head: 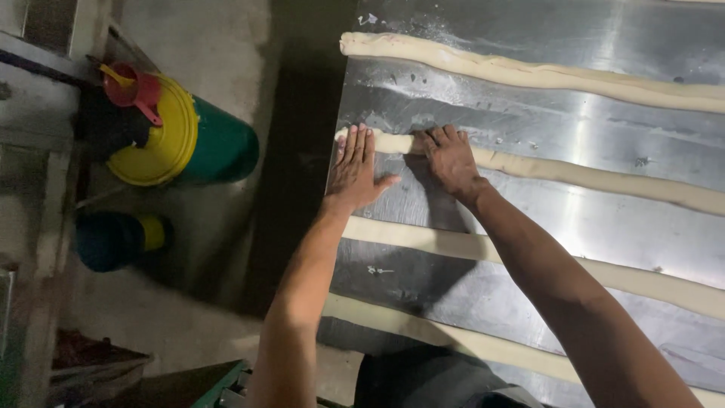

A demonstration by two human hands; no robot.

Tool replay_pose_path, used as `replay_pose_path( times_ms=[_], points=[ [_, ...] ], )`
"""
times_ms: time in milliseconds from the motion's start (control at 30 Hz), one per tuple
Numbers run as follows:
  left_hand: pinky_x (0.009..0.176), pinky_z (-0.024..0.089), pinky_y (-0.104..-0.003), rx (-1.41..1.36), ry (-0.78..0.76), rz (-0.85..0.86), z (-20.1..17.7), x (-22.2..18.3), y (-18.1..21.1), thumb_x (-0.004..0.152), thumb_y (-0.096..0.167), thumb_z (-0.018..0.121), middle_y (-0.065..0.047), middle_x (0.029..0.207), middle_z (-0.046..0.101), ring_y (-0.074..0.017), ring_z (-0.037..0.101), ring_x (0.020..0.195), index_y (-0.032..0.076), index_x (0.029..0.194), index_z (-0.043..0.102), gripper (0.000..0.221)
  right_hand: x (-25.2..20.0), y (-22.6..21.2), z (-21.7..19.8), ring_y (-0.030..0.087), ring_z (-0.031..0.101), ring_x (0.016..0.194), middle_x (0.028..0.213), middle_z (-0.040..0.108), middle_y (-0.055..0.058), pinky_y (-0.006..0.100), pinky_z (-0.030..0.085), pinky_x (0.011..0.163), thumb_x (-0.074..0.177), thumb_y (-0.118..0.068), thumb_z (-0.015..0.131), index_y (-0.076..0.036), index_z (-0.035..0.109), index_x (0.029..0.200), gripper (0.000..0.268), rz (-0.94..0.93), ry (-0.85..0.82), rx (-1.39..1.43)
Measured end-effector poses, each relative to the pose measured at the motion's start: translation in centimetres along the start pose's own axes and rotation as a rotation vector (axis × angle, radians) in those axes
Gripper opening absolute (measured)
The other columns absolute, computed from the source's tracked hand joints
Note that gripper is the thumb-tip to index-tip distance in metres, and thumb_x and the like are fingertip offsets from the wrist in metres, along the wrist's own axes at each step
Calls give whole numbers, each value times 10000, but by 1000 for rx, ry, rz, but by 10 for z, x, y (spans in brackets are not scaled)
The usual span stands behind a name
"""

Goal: The person is preparing long strips of bread dough, folding and cutting them on a metal table in a bakery.

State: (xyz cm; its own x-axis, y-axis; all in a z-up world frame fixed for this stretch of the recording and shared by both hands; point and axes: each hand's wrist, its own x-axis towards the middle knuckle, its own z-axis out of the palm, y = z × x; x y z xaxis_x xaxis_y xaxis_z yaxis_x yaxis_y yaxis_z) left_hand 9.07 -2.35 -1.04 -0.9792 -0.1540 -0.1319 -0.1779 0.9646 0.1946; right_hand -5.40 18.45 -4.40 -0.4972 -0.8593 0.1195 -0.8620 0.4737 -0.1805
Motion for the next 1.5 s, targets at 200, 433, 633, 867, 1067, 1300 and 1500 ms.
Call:
replay_pose_path(
  times_ms=[200,433,633,867,1067,1300,1500],
  points=[
    [1274,7,-514,-88,-22,-23,10,4,23,864,819,516,-309,1674,119,-408,21,1580,-117,1578,145,1235,0,-3,-29,347,528,1145,1286,600,153,515,446,940,722,-206,700,-70,579,1406,708,-34,52,72],
    [1277,44,-516,-87,48,36,13,8,45,850,810,551,-289,1681,161,-392,63,1589,-103,1589,174,1233,-17,19,-37,314,533,1150,1281,593,126,450,458,948,793,-177,701,-70,563,1430,661,-48,-30,-34],
    [1283,53,-516,-65,51,35,16,14,66,858,811,543,-272,1685,172,-380,78,1592,-85,1594,189,1212,-39,42,-41,302,530,1179,1318,593,100,455,460,962,836,-149,683,-86,582,1403,580,-36,-2,-32],
    [1253,22,-526,-13,5,56,20,21,89,855,822,521,-278,1677,126,-385,51,1570,-88,1584,157,1221,-61,57,-54,312,524,1165,1292,590,108,471,464,956,827,-181,672,-68,567,1441,633,-11,-46,36],
    [1277,17,-526,-37,-58,36,15,27,119,859,828,527,-261,1697,117,-378,32,1599,-76,1588,157,1219,-79,71,-72,324,538,1125,1212,609,124,484,460,958,886,-280,684,-78,615,1340,502,48,-24,123],
    [1265,17,-526,-66,-65,46,15,30,146,848,799,560,-266,1685,149,-378,36,1583,-85,1586,173,1215,-105,99,-60,308,553,1134,1250,638,102,465,468,927,890,-180,646,-119,641,1340,455,45,41,29],
    [1270,39,-520,-79,-46,57,16,32,172,845,787,582,-274,1682,157,-378,48,1587,-84,1587,180,1213,-121,118,-63,299,554,1155,1266,639,90,447,473,945,908,-200,658,-114,640,1363,463,-10,94,22]
  ],
)
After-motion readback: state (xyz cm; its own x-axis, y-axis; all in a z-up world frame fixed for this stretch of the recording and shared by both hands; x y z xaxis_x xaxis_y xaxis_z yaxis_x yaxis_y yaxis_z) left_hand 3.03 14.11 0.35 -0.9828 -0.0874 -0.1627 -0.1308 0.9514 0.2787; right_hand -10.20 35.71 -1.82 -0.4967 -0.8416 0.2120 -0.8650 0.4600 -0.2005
